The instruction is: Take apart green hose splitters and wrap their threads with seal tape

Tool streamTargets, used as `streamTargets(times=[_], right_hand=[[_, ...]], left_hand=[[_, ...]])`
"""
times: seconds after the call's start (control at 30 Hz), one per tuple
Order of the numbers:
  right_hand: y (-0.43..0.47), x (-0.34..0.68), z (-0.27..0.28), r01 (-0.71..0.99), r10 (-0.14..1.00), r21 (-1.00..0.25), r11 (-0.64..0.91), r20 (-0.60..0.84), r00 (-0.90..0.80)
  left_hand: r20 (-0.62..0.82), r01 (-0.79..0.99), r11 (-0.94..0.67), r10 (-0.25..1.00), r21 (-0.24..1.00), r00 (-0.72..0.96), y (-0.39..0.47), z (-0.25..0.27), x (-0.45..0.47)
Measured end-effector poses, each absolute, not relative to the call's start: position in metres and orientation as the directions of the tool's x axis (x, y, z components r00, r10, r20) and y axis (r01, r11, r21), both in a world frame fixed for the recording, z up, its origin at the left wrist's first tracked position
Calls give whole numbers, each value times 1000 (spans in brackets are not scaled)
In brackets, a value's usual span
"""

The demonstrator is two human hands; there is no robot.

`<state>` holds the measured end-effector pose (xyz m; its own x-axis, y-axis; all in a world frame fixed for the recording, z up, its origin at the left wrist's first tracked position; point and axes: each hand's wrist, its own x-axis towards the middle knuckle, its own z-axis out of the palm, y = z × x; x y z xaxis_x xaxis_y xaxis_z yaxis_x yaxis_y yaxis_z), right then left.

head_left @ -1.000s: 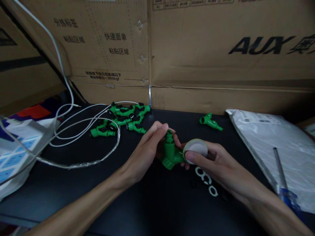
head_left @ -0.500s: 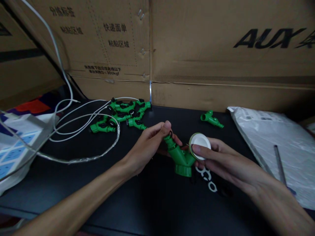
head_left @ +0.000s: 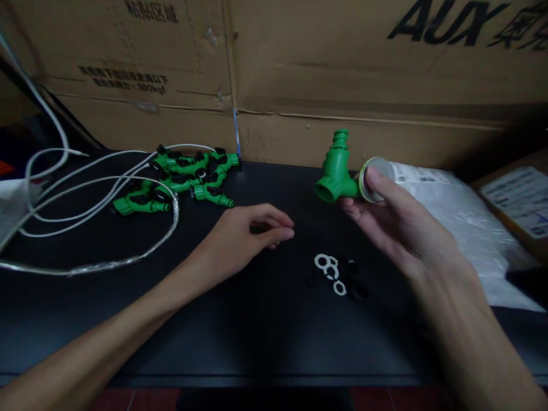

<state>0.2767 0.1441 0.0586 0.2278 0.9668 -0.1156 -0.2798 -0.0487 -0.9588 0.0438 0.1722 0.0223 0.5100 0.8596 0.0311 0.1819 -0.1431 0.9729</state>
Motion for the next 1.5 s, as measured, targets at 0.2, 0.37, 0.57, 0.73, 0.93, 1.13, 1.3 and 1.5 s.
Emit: streamTargets(times=[0.2,0.37,0.57,0.73,0.93,1.13,1.3,1.5], right_hand=[[145,275,50,-254,980,-967,-29,-78,185],[142,270,50,-259,987,-964,-61,-96,125],[142,271,51,-236,986,-967,-93,-122,112],[141,268,47,-324,988,-939,-116,-144,63],[139,260,38,-323,975,-922,-215,-182,-127],[136,257,38,-305,974,-932,-198,-151,-172],[140,268,46,-255,991,-959,-123,-107,-77],[114,309,52,-90,985,-996,20,5,174]], left_hand=[[57,379,-397,750,836,659,160,16,47],[13,397,-391,726,830,688,157,13,48],[-32,348,-219,805,911,592,156,16,48],[-111,22,115,863,993,493,161,34,52],[-217,-81,306,814,949,539,167,33,50],[-204,-144,345,790,927,578,164,33,48],[-44,-59,90,839,994,542,177,29,43],[177,419,-487,787,767,591,204,25,45]])
